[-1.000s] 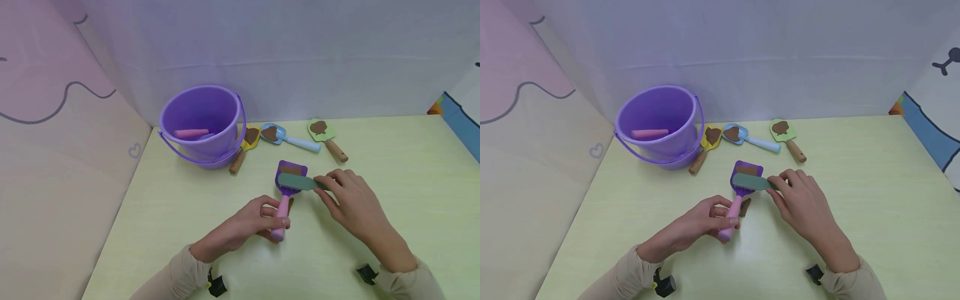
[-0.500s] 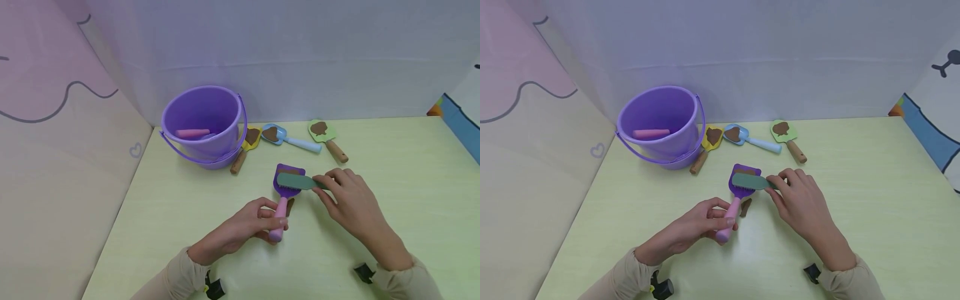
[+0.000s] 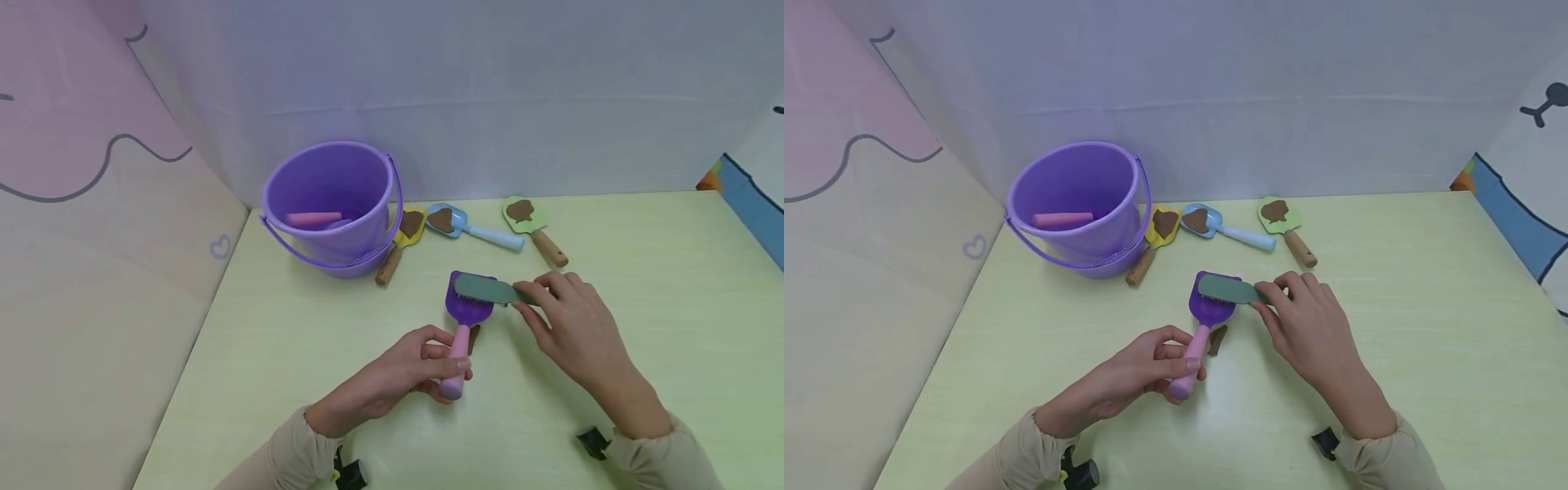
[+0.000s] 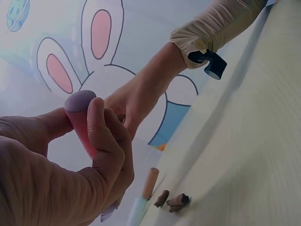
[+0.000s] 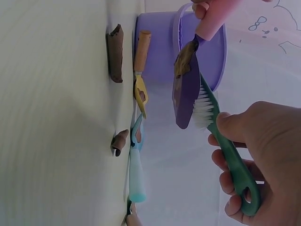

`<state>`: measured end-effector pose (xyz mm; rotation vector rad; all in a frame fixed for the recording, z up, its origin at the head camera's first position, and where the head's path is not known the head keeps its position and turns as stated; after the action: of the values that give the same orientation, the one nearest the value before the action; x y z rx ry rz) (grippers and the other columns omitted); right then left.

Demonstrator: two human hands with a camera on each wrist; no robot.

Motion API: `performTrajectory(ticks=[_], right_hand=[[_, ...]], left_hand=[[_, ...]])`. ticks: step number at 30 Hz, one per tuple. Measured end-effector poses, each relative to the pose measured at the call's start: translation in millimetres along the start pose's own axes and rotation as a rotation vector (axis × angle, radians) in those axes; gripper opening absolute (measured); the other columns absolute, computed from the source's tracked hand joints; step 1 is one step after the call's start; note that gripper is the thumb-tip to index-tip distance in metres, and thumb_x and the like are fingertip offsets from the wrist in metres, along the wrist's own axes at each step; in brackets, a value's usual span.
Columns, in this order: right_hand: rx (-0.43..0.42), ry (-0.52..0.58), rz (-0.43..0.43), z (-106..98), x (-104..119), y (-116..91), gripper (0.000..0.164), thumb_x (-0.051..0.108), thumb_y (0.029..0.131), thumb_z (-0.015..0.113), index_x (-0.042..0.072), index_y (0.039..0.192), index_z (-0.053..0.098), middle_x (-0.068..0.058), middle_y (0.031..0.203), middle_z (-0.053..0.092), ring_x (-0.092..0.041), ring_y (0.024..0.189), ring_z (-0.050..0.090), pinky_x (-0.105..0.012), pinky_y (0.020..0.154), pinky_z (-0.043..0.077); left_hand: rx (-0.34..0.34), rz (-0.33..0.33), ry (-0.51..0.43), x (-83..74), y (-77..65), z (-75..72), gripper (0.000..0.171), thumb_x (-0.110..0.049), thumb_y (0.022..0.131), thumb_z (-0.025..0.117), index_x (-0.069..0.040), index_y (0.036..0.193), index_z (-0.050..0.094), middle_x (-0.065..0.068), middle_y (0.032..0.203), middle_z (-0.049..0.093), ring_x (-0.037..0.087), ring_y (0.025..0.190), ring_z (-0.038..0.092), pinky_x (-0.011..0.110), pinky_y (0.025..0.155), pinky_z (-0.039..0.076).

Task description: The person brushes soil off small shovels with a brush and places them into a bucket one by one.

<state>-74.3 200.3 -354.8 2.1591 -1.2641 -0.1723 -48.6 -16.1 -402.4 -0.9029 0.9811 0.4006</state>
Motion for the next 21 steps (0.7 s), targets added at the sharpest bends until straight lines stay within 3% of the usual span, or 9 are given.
performTrajectory(ticks=[12, 17, 20, 21], right_hand=[[-0.017, -0.023, -0.016, -0.9, -1.3, 0.7, 0.065, 0.054, 0.111, 0.030, 0.005, 0.109, 0.073, -0.013, 0.093, 0.065, -0.030, 0.077, 0.053, -0.039, 0.062, 0.040], [-0.015, -0.025, -0.025, -0.9, -2.9, 0.7, 0.042, 0.040, 0.110, 0.052, 0.004, 0.112, 0.073, -0.015, 0.095, 0.066, -0.033, 0.079, 0.055, -0.040, 0.063, 0.040], [-0.018, -0.034, -0.017, -1.2, -3.3, 1.2, 0.044, 0.042, 0.110, 0.050, 0.005, 0.112, 0.073, -0.015, 0.095, 0.065, -0.033, 0.080, 0.056, -0.041, 0.063, 0.041], [-0.021, -0.039, -0.013, -1.3, -3.3, 1.4, 0.050, 0.046, 0.111, 0.044, 0.005, 0.111, 0.073, -0.015, 0.095, 0.065, -0.033, 0.079, 0.056, -0.041, 0.062, 0.041]], left_hand=[[0.000, -0.003, 0.006, 0.2, -2.7, 1.7, 0.045, -0.022, 0.100, 0.069, -0.002, 0.134, 0.047, 0.012, 0.109, 0.076, 0.015, 0.089, 0.071, 0.030, 0.076, 0.063], [-0.002, -0.002, 0.010, 0.3, -3.8, 1.0, 0.044, -0.022, 0.100, 0.068, -0.002, 0.134, 0.047, 0.012, 0.108, 0.077, 0.015, 0.088, 0.070, 0.030, 0.076, 0.063], [-0.001, 0.003, 0.010, -0.2, -4.8, 1.4, 0.045, -0.022, 0.100, 0.068, -0.002, 0.134, 0.047, 0.012, 0.108, 0.077, 0.015, 0.088, 0.070, 0.030, 0.076, 0.063], [0.000, 0.002, 0.009, -0.3, -5.0, 1.5, 0.045, -0.022, 0.100, 0.068, -0.002, 0.134, 0.047, 0.012, 0.108, 0.077, 0.015, 0.088, 0.070, 0.030, 0.076, 0.063]])
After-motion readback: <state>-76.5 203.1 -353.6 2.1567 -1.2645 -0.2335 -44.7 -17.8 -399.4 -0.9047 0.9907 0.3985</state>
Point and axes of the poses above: each hand's wrist, its own y-axis towards the middle knuckle, its own z-axis out of the palm, x = y × z, the point moved 6 cm from there along y, towards the middle knuckle
